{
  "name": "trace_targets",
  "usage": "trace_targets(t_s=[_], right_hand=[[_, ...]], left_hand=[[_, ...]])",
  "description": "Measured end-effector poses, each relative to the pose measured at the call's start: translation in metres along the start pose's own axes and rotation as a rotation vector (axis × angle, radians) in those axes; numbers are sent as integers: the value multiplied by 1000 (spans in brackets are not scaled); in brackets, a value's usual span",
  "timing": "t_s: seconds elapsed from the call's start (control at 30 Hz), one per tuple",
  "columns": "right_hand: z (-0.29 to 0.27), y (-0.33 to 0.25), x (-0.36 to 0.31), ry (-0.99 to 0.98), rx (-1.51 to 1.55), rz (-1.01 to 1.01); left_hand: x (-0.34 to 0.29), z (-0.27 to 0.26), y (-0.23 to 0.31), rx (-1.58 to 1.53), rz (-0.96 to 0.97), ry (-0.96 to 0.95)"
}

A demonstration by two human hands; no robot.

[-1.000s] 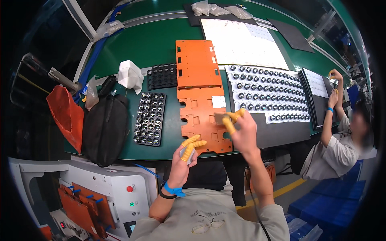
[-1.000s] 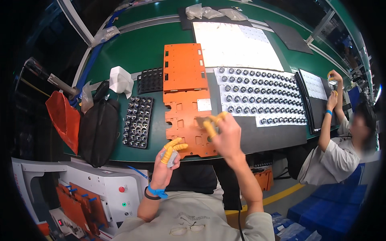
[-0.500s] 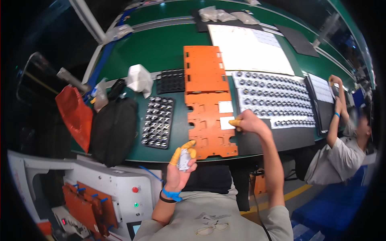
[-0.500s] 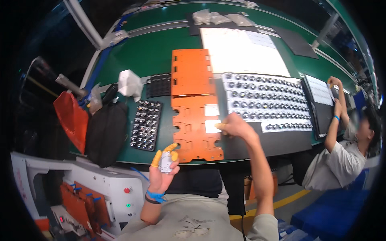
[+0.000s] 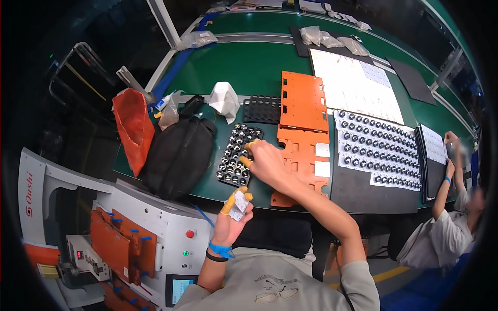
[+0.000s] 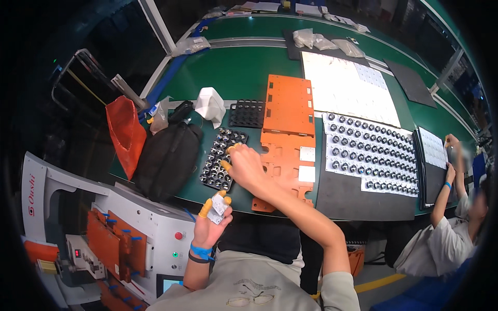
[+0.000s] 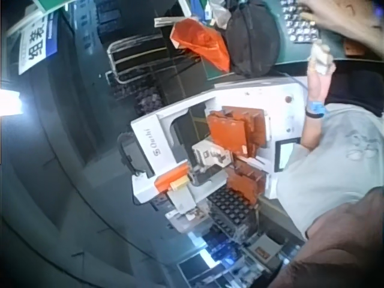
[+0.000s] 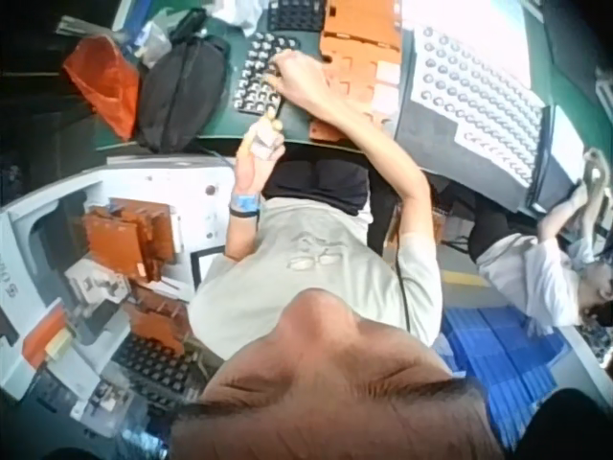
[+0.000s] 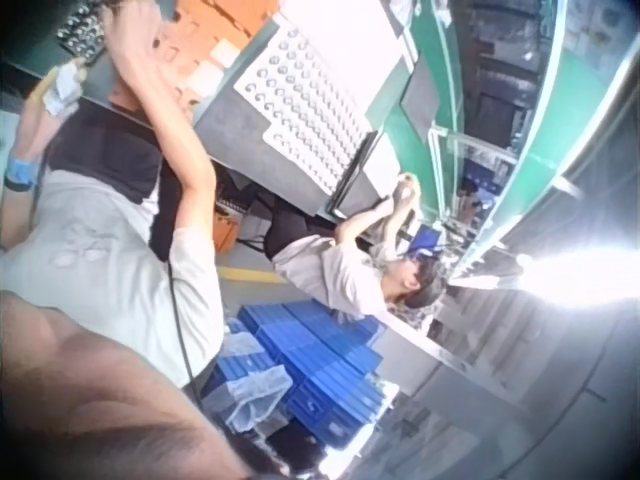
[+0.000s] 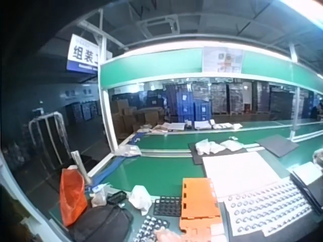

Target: The person places small white square components into an orange plastic jig. They then pick up small black cylindrical parts and attach them to the white squares within the jig. Finally, the person moves the loaded jig to a testing machine and interacts with its touchscreen interface.

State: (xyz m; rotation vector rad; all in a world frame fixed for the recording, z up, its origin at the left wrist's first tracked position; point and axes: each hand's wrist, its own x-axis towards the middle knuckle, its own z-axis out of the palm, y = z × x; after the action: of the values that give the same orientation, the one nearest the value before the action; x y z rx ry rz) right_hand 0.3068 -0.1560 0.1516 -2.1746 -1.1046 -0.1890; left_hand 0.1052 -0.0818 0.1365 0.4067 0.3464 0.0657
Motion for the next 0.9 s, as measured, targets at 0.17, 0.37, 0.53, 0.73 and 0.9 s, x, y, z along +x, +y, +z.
trace_targets(t_s=[0.17,0.37,0.53,0.73,0.9], right_hand=[[33,7,32,-62,-119,164],[-10,-15,30,-59,-36,269],[-101,-45,-23,-96,710,184],[-123,-45,-55,-192,788,162],[-142,-49,-61,-45,645,104]], left_hand=[[8,2,2,226,40,-55],[19,17,14,195,148,-106],[15,38,16,370,359,-31],[20,70,9,682,704,-233],[26,76,-1,994,983,-301]])
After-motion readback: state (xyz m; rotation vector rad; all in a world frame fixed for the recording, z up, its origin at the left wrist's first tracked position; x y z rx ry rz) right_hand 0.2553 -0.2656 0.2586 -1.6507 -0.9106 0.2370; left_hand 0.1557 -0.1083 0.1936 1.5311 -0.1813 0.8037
